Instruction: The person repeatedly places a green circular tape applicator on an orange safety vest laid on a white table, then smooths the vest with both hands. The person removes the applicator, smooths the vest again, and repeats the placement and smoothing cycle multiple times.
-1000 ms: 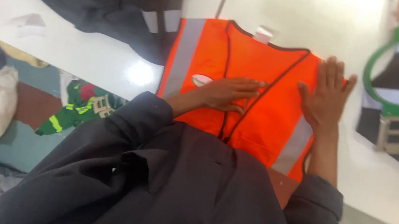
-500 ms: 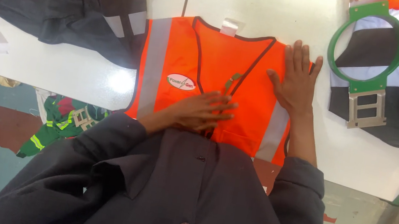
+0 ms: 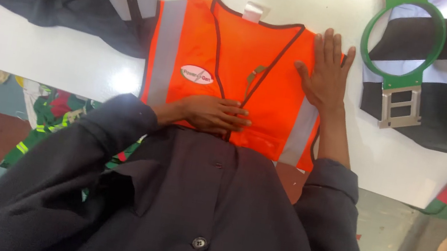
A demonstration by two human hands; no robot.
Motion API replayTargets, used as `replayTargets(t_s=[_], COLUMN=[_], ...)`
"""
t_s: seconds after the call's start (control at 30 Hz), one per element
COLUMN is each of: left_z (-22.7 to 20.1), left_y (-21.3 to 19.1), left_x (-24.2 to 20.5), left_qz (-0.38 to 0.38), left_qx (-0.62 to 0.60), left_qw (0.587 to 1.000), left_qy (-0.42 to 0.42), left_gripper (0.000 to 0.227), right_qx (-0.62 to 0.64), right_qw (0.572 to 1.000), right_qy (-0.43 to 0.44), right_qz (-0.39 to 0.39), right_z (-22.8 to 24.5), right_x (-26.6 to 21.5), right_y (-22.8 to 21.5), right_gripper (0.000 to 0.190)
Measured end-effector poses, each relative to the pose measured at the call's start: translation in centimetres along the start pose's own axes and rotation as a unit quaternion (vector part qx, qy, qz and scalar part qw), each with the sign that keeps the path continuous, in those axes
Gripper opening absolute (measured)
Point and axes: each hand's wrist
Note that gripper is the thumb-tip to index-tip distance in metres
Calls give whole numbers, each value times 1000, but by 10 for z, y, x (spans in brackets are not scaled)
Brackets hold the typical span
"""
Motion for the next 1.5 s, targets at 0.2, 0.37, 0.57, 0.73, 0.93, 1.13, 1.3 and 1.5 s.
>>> replayTargets(t_s=[0.2,0.37,0.57,0.73,0.93,1.13,1.3,1.5], left_z=[-5,7,-4,-14,-34,-35,-37,-44], left_y=[-3,-15,-10,-10,0,31,26,-52], left_x=[4,9,0,2,-24,-55,-56,-46], left_qz=[24,20,10,59,23,57,15,133], left_qx=[-2,23,16,49,95,85,74,20], left_qw=[1000,1000,1000,997,995,995,997,960], left_qy=[14,-4,11,7,31,5,-24,-244], left_gripper=[50,60,71,70,58,58,65,68], right_qx=[-10,-6,17,-53,-60,-81,-30,-65], right_qw=[1000,996,995,989,985,986,993,988], right_qy=[-1,-81,-81,-31,-43,-58,-56,-52], right_qz=[2,-22,62,136,154,134,100,129], right_z=[-3,45,89,84,81,78,78,74], right_x=[-21,-82,-159,-171,-168,-165,-167,-172], right_y=[5,4,15,19,26,28,33,35], right_gripper=[80,109,110,101,103,101,111,101])
Point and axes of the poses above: each hand's wrist, its own x-axis towards the middle knuckle, its own y-axis out of the palm, z = x × y, and after that the axes turned 8 degrees about -y, right-handed
